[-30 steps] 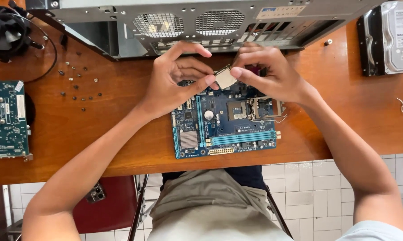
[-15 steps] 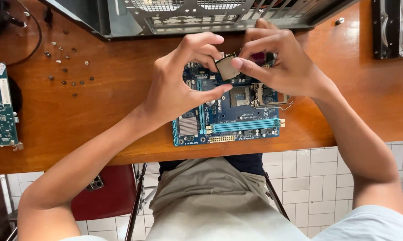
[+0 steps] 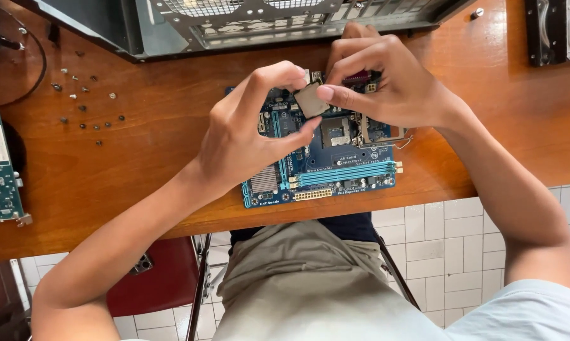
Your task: Installing a CPU into the motherboard socket and inserting a RAM module into the memory slot.
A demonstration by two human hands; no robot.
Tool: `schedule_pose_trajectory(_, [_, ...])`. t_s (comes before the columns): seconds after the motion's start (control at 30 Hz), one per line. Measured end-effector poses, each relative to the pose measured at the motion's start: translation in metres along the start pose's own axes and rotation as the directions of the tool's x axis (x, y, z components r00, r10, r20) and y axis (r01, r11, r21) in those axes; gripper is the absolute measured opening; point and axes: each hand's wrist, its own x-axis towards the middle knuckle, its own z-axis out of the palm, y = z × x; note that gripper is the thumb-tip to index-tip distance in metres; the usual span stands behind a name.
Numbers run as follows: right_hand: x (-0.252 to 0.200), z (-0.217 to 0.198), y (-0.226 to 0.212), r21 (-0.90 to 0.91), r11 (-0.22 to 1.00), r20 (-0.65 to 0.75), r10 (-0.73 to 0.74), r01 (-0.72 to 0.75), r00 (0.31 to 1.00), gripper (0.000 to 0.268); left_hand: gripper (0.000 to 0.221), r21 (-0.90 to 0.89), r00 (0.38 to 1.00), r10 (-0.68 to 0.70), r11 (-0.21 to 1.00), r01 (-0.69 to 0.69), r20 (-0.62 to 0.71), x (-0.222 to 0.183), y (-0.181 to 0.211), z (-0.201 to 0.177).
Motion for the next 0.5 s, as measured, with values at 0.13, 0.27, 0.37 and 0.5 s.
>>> schedule_pose_trajectory(0.13, [0.001,-0.003,0.007,-0.028,0.999,0.051,-0.034,0.036,0.998,0.030,0.051,0.001,0.999,0.052,0.999,-0.052,0.015,-0.003,-0.007,0.006])
schedule_pose_trajectory(0.27, [0.004,-0.015,0.015,-0.063,0.994,-0.034,-0.097,0.094,0.995,0.034,0.052,-0.028,0.996,0.083,0.996,-0.082,0.024,-0.001,-0.008,0.012])
schedule_pose_trajectory(0.37, [0.004,-0.025,0.015,0.040,0.998,0.063,-0.051,0.048,0.997,0.040,0.056,-0.134,0.991,0.006,0.991,0.011,0.130,-0.002,0.005,0.012])
schedule_pose_trajectory(0.5, [0.004,-0.031,0.023,0.165,0.986,0.098,-0.009,-0.007,0.995,0.035,0.050,-0.164,0.972,-0.058,0.982,0.097,0.227,-0.003,0.009,0.017])
